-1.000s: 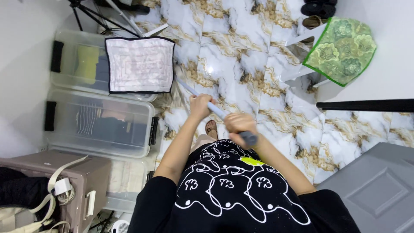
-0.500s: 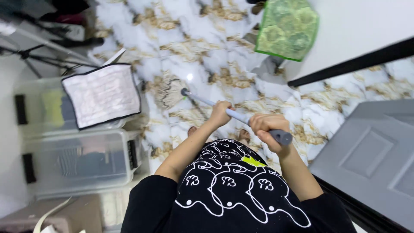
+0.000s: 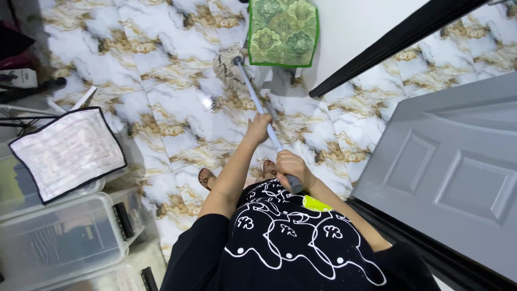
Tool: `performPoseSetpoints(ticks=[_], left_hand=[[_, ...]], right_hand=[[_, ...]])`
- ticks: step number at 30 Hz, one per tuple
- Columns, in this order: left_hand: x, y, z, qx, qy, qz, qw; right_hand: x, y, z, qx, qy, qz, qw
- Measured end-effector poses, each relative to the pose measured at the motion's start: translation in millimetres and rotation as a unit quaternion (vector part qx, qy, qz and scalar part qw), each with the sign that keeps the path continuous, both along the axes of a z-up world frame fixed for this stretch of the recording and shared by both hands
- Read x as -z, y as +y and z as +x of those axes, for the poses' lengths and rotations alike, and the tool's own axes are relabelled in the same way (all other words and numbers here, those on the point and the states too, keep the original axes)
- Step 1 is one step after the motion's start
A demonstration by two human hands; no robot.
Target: The person mops the floor using a mop, moving between a kitchen area, a hallway, a bedroom with a bed and a fan, and a walk-in closet with clothes and shoes, passing through a doorway.
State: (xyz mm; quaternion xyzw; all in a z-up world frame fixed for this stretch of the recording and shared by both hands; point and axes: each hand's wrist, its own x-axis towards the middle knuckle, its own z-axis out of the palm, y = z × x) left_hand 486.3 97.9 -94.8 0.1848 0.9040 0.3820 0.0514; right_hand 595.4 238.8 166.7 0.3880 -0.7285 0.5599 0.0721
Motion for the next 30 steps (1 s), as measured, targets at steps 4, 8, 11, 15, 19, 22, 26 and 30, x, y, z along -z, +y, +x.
performPoseSetpoints(ticks=[4,8,11,15,19,22,26,30], left_hand=[[-35.0,39.0,14.6,0.003,0.006,-0.005,1.000],[-87.0,75.6,37.4,0.051,-0.050,0.019,0.997],[-111.4,99.0,61.0,0.106,-0.136,0.044,0.984],[-132.0,110.3,71.0,0.201,-0.130,0.092,0.967],[-135.9,128.6,48.2,0.234,-0.157,0.036,0.959],[-106.6,131.0,29.9,0.234,-0.123,0.023,0.964],[-56.6,134.4,8.1,0.205,-0.056,-0.005,0.977],[-38.7,140.0,-5.1,0.119,0.001,-0.047,0.992]], right_hand=[[-21.8,49.5,-3.0,0.029,-0.041,-0.043,0.998],[-84.7,94.9,2.0,0.058,-0.099,-0.100,0.988],[-122.7,97.7,13.1,0.104,-0.147,-0.170,0.969],[-145.7,86.3,27.1,0.176,-0.109,-0.171,0.963],[-129.8,83.1,29.4,0.199,-0.030,-0.142,0.969],[-90.3,79.3,21.5,0.193,0.030,-0.124,0.973],[-40.2,78.1,16.7,0.165,0.088,-0.105,0.977],[-21.9,90.3,11.1,0.158,0.062,-0.061,0.984]])
